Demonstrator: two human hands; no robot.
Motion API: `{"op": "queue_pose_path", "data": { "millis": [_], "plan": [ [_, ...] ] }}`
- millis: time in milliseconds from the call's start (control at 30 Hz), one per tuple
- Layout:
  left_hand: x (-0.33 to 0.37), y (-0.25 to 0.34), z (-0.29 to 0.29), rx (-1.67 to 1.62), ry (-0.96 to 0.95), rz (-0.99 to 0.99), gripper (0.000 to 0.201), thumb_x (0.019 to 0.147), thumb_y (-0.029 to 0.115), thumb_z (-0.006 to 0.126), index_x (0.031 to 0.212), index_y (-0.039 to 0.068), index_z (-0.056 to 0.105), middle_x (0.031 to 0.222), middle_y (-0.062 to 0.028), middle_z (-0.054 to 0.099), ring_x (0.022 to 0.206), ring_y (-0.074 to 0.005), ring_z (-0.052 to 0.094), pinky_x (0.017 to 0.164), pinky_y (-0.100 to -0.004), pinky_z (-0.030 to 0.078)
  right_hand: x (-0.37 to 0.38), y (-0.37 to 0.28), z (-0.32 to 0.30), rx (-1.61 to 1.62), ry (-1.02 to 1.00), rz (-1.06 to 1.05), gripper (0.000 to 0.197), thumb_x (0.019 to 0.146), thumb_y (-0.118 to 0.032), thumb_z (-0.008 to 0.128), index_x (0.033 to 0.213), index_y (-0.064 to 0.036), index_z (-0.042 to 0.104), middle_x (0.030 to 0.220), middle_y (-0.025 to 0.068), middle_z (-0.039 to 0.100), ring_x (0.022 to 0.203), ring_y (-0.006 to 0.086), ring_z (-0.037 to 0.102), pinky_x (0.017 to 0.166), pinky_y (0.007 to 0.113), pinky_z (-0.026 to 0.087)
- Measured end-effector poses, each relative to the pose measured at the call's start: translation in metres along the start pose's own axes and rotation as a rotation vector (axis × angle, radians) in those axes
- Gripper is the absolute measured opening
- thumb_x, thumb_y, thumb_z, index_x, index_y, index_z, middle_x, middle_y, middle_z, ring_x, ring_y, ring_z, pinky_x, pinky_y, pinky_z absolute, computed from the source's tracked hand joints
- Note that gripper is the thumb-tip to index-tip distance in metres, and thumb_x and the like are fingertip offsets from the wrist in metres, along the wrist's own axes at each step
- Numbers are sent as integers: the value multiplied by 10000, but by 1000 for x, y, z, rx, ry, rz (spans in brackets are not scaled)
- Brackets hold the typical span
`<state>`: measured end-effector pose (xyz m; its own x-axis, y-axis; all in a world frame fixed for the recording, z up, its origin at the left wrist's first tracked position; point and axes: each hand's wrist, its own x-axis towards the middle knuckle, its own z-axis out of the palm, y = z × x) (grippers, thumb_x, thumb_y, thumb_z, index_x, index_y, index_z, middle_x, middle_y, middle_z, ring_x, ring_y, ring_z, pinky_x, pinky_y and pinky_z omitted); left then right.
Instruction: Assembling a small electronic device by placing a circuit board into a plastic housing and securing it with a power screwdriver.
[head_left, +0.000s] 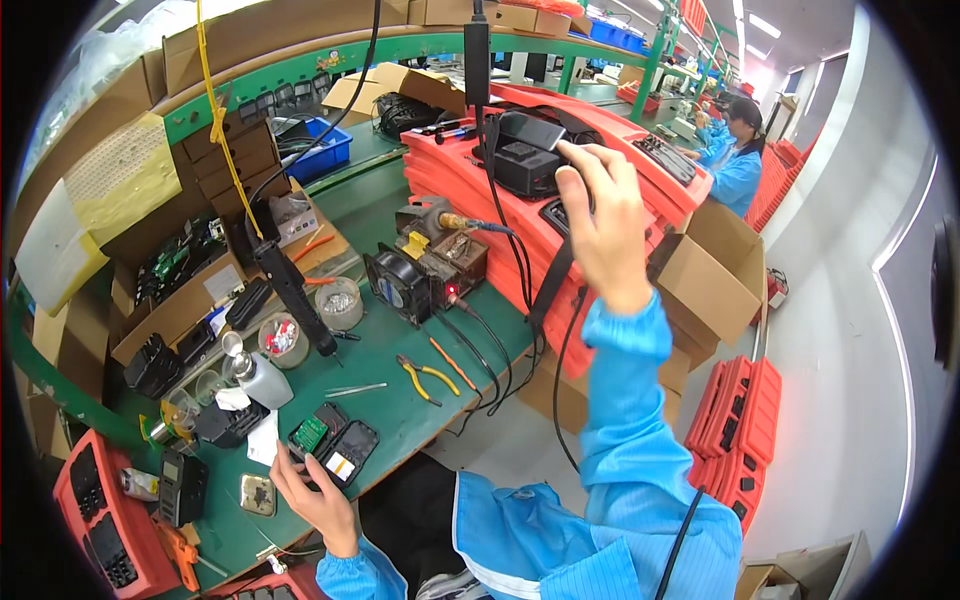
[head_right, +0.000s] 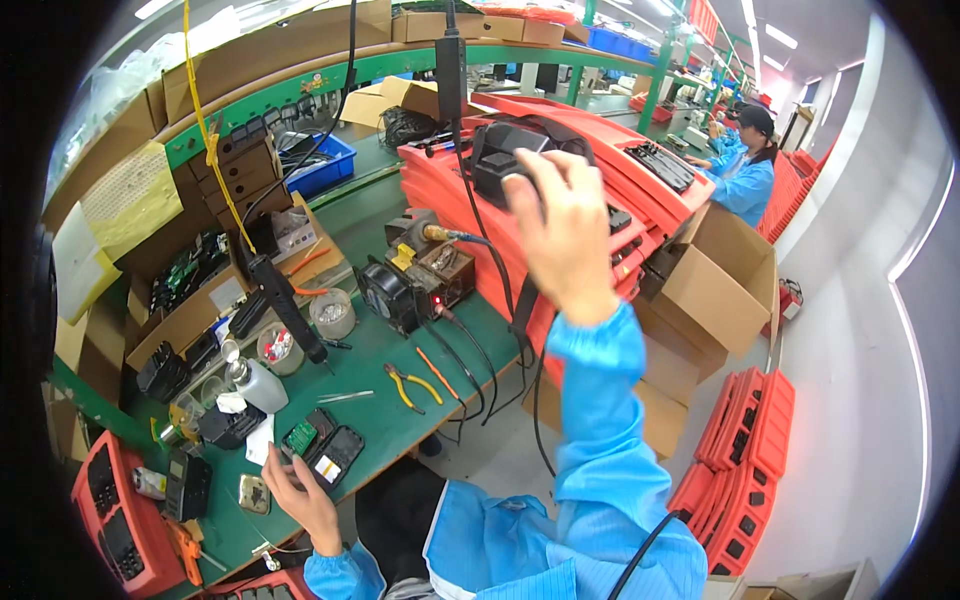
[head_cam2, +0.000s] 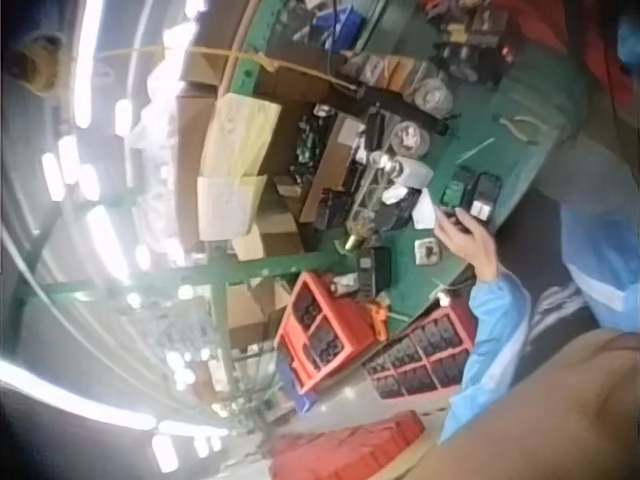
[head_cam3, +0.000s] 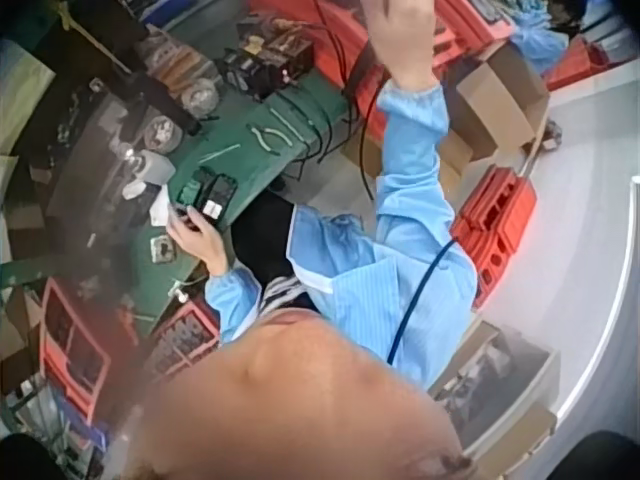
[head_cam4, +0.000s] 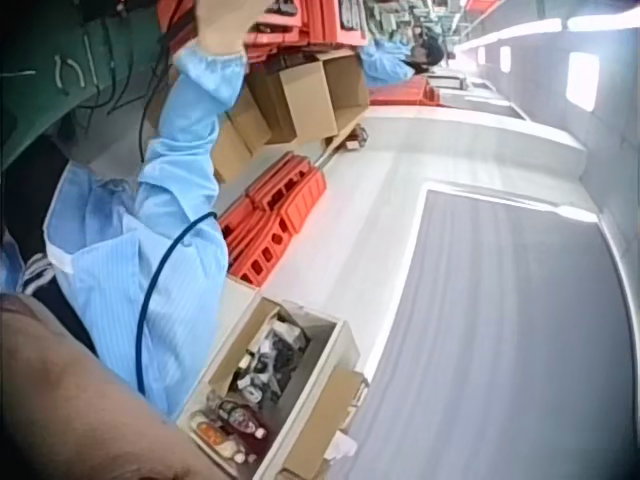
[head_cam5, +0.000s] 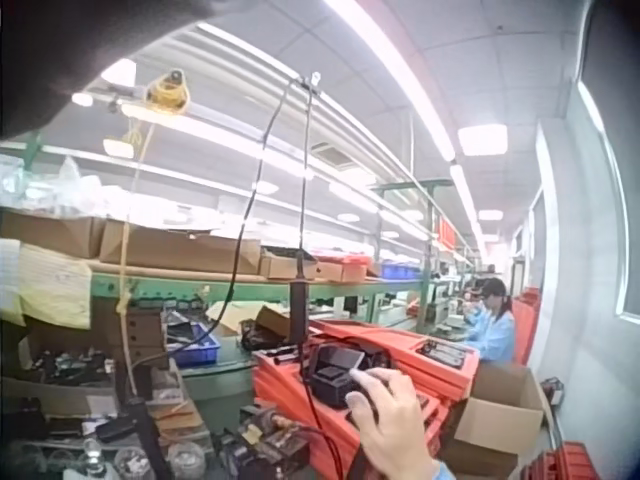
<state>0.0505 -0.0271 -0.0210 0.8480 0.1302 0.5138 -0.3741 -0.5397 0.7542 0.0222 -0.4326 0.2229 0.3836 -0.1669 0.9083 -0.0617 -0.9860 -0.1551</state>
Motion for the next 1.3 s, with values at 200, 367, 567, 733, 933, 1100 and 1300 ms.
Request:
{"op": "queue_pose_path", "data": {
  "millis": [200,367,567,733,933,1100,1300],
  "plan": [
    [16,69,-18,-683,-22,-202,533,1087,315,462,1538,30,488,1445,-206,511,1094,-261,578,961,-390,455,-110,-205,23,937,-316,-233,683,885,-412,730,1462,-74,591,1565,235,445,1422,446,438,1182,572,346],
    [33,123,-52,-1713,99,290,584,1086,390,396,1518,10,496,1467,-227,522,1182,-262,564,1070,-412,423,-176,-353,70,1254,-414,-432,545,845,-401,735,1317,-135,681,1418,234,528,1420,479,412,1233,649,214],
    [2,35,-145,-1623,140,-2,565,1098,357,379,1548,17,422,1494,-206,502,1308,-276,498,1135,-427,385,-142,-385,71,1372,-770,-668,403,895,-412,674,1190,-145,739,1159,202,619,1369,410,456,1232,667,199],
    [-24,123,-157,-2215,567,212,795,1021,468,612,1683,274,218,1745,-142,170,1612,-296,138,1247,-652,95,-190,-438,35,1910,-1247,-175,589,1084,-398,443,1610,-137,387,1615,223,398,1555,412,275,1281,567,153],
    [-76,119,-157,-2434,617,361,794,1038,447,581,1683,186,198,1744,-148,161,1612,-278,131,1265,-593,79,-215,-401,-79,1772,-286,-510,473,1079,-260,545,1449,34,528,1535,267,487,1416,402,505,1118,501,458],
    [-131,119,-148,-2636,522,401,799,1056,425,550,1682,97,179,1744,-153,151,1611,-260,123,1282,-533,62,-369,-484,10,-826,374,-651,683,1100,-462,351,1653,-74,252,1650,200,365,1556,345,302,1282,553,143],
    [-144,103,-158,-2575,431,266,796,1059,421,545,1679,77,183,1745,-154,149,1613,-257,118,1285,-526,63,-361,-435,0,-112,-114,-628,803,1093,-587,286,1685,-91,67,1752,159,108,1617,299,143,1287,481,164]
  ]
}}
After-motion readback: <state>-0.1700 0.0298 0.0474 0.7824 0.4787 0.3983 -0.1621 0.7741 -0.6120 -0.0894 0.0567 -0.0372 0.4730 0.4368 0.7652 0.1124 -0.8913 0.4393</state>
